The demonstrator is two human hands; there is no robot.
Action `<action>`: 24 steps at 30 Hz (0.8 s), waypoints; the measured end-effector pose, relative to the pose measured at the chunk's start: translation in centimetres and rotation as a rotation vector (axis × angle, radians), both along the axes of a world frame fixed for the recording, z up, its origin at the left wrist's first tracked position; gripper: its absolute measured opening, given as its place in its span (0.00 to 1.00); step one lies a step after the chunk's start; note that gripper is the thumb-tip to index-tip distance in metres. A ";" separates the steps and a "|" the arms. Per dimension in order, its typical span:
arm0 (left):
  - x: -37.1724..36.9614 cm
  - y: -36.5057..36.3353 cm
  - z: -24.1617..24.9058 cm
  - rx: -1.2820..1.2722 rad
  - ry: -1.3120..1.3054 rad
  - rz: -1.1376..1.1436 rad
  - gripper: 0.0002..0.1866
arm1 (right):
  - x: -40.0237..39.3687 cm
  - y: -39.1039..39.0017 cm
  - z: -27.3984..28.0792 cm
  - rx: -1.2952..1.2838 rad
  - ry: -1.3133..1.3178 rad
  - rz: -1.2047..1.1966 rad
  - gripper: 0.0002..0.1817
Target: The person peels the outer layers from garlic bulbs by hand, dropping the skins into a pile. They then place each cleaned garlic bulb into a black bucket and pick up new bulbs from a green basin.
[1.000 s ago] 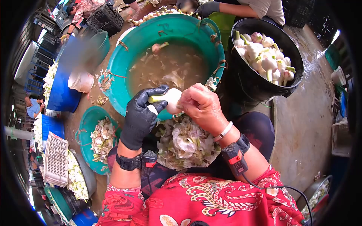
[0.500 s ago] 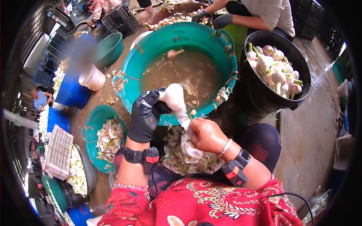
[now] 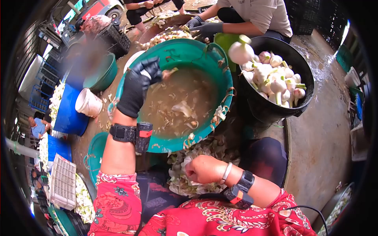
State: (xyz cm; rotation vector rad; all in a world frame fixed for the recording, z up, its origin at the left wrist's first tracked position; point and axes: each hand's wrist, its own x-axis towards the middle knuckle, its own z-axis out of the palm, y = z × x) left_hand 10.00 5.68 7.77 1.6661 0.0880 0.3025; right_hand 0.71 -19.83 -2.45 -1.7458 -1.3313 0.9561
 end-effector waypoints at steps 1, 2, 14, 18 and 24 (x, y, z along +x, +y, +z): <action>0.7 1.7 -2.2 0.213 0.087 -0.024 0.15 | 0.4 -0.1 0.3 0.004 0.032 -0.083 0.09; 1.6 2.5 -4.5 0.622 0.144 0.084 0.18 | 0.8 -0.3 0.3 0.100 0.046 -0.152 0.08; 17.9 10.3 -20.2 1.432 0.628 -0.041 0.44 | 4.8 -0.1 0.9 0.213 0.239 -0.433 0.18; 17.9 7.9 -18.4 1.523 0.805 0.040 0.39 | 5.3 0.1 0.5 0.251 0.326 -0.484 0.17; 15.5 14.5 -22.2 1.049 0.609 -0.046 0.21 | 4.9 1.2 0.9 0.279 0.347 -0.585 0.15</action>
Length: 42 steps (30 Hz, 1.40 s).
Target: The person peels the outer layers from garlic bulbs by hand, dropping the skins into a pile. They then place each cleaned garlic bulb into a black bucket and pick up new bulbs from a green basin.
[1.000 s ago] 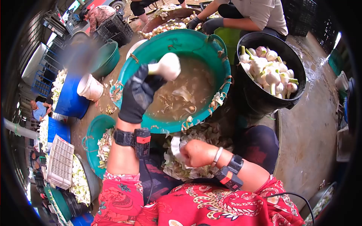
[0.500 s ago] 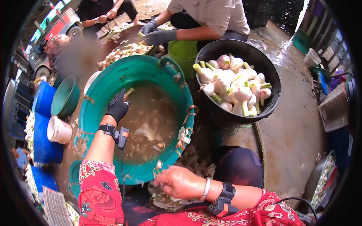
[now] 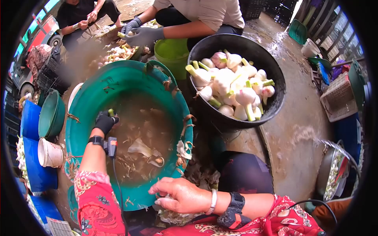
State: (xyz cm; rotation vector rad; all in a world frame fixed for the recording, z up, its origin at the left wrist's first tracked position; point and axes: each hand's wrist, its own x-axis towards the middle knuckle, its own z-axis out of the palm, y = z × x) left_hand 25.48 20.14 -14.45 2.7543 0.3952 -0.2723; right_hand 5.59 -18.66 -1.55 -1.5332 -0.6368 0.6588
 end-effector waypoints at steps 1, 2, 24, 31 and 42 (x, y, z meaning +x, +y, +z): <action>-1.6 0.2 0.1 -0.299 -0.166 -0.020 0.19 | -0.1 0.1 -0.1 0.013 -0.018 -0.015 0.15; -2.9 -1.1 2.0 -0.489 -0.144 0.083 0.17 | -0.3 0.3 -0.5 0.072 -0.091 -0.095 0.14; -28.7 -20.3 17.2 -1.313 -0.323 0.276 0.15 | -2.8 4.4 -2.8 0.449 0.049 -0.296 0.33; -28.5 -20.3 17.4 -1.189 -0.343 0.249 0.11 | -3.3 4.0 -1.4 0.539 0.396 -0.245 0.30; -29.4 -21.5 16.5 -1.223 -0.528 0.166 0.14 | -3.0 3.7 -1.7 0.397 -0.222 -0.247 0.29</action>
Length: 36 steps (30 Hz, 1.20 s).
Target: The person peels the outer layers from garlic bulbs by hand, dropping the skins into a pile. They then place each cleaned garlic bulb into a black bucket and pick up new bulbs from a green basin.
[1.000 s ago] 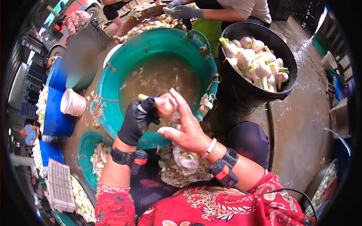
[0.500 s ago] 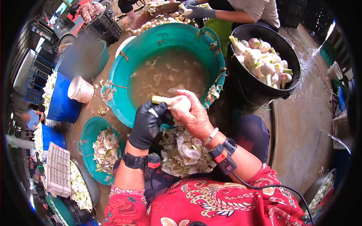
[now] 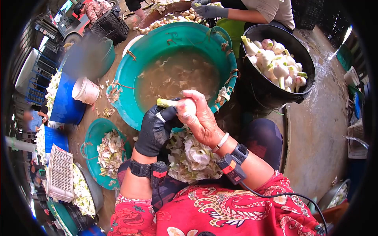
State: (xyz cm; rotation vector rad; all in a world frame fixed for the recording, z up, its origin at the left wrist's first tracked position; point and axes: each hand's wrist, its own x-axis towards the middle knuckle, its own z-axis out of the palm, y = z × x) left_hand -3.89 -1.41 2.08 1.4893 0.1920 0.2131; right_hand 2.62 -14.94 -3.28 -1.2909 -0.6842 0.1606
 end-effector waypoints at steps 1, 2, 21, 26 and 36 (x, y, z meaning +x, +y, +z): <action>-0.2 0.6 -0.2 -0.105 0.073 -0.039 0.13 | 0.1 0.0 -0.2 -0.049 -0.097 -0.037 0.29; -0.3 1.0 -0.2 -0.209 0.147 -0.080 0.12 | -0.1 0.0 -0.2 -0.049 -0.098 -0.037 0.29; -0.1 4.1 -2.0 0.080 0.180 -0.120 0.15 | -0.5 -2.5 2.1 0.389 1.331 0.745 0.23; -2.4 2.2 0.0 -0.112 0.228 0.001 0.18 | 0.9 -2.6 0.1 0.316 1.191 0.635 0.23; -1.9 1.4 0.3 -0.114 0.056 0.066 0.12 | -0.2 -2.8 2.1 -0.027 -0.067 -0.094 0.09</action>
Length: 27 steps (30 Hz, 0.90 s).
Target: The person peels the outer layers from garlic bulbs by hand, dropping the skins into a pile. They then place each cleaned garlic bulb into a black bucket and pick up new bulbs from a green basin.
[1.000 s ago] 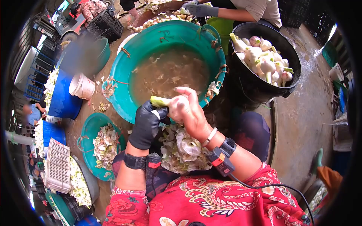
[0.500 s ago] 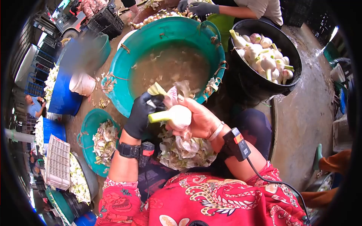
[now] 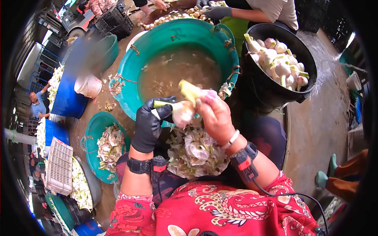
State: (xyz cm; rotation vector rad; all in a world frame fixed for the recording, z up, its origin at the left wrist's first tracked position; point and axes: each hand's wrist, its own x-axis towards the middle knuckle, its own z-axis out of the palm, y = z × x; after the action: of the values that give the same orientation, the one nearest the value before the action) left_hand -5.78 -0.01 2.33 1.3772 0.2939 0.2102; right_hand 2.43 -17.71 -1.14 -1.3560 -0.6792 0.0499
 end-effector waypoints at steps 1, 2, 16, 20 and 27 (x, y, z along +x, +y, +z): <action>0.3 0.5 0.0 -0.016 -0.036 0.066 0.11 | -0.1 -0.5 0.6 -0.074 -0.266 -0.005 0.10; 0.3 0.9 -0.3 -0.023 -0.041 0.102 0.11 | -0.2 -0.1 -0.6 -0.047 -0.541 -0.047 0.12; -0.6 5.6 -2.3 -0.341 -0.075 0.244 0.14 | -3.1 -1.5 -2.6 -0.733 -0.214 0.705 0.11; -0.3 2.6 -2.3 -0.384 -0.052 0.154 0.15 | -1.2 -0.4 -0.8 -0.369 -0.004 0.049 0.25; 0.0 -0.6 -2.2 -0.496 -0.002 0.076 0.17 | 0.3 -0.3 -1.7 0.115 0.554 0.212 0.09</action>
State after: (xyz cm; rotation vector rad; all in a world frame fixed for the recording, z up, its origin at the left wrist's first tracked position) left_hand -5.73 -0.57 0.17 0.8764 0.3685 0.1863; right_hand 2.73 -18.03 -2.84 -1.0848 -0.3445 0.5292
